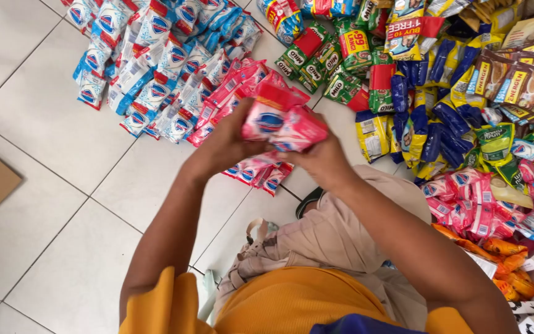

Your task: Sorting and organizing various product sachets on the floor.

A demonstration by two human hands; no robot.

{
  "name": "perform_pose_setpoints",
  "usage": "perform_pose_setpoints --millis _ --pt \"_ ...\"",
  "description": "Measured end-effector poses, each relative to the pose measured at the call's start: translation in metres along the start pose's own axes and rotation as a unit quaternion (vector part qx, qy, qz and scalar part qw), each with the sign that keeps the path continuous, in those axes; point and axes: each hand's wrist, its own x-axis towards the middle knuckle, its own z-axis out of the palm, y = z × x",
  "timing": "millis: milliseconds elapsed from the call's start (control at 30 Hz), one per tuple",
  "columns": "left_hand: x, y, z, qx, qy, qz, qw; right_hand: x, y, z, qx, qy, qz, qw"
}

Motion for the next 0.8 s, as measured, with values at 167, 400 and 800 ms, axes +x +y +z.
perform_pose_setpoints --millis 167,400,800 --pt "0.009 -0.056 -0.041 0.031 0.028 -0.077 0.996 0.054 0.050 0.048 0.078 -0.047 0.076 0.993" --pt "0.058 -0.238 -0.010 -0.011 0.012 -0.165 0.986 0.100 0.149 0.077 0.043 0.067 0.355 0.932" --pt "0.160 -0.327 -0.002 0.186 0.004 -0.152 0.971 0.134 0.267 0.057 0.236 0.105 0.268 0.928"
